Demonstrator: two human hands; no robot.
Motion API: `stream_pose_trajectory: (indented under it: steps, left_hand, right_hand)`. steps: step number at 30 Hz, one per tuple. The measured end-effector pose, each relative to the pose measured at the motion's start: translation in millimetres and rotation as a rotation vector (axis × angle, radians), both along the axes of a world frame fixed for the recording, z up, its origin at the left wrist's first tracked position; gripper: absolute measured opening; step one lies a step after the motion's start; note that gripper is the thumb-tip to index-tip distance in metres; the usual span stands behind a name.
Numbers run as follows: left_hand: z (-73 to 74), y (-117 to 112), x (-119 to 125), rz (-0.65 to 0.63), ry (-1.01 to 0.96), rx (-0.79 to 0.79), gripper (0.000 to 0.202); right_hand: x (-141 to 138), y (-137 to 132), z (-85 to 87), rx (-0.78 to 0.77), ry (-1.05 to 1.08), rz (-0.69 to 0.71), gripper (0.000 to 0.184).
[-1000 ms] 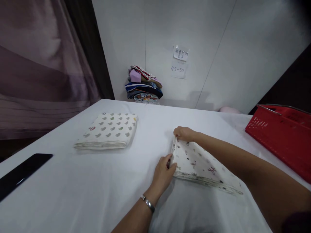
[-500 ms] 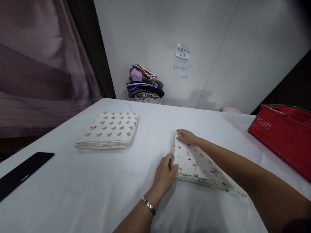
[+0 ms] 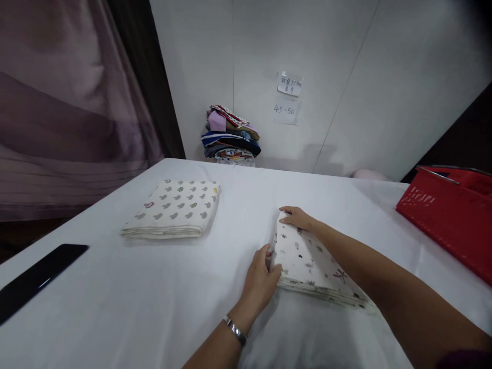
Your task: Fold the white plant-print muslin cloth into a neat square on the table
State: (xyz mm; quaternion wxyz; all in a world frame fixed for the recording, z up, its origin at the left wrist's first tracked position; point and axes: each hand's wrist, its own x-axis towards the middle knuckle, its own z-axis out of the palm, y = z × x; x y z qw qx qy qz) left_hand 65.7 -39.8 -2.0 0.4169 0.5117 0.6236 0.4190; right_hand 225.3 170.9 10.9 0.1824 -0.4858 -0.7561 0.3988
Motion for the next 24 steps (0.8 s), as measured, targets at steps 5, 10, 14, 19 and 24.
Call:
stream_pose_trajectory:
  steps: [5,10,14,19,24]
  left_hand:
    - [2.0,-1,-1,-0.022,0.050,0.074,0.055]
    - [5.0,-2,-2,-0.100,0.085,0.137,0.054]
    - [5.2,-2,0,-0.118,0.129,0.122,0.055]
    - [2.6,-1,0,-0.106,0.144,0.120,0.051]
    - [2.7,0,0,-0.082,0.180,0.131,0.048]
  right_hand:
    - [2,0,-6.3,0.012,-0.054,0.046,0.066]
    - [1,-17,-3.8,0.309,-0.334,0.044,0.062]
    - [-5,-34,-9.0,0.454,-0.446,0.091,0.052]
    - [-9,-38,-7.4,0.430,-0.529,0.114,0.054]
    - [-21,-50,-10.0,0.437,-0.551,0.064,0.060]
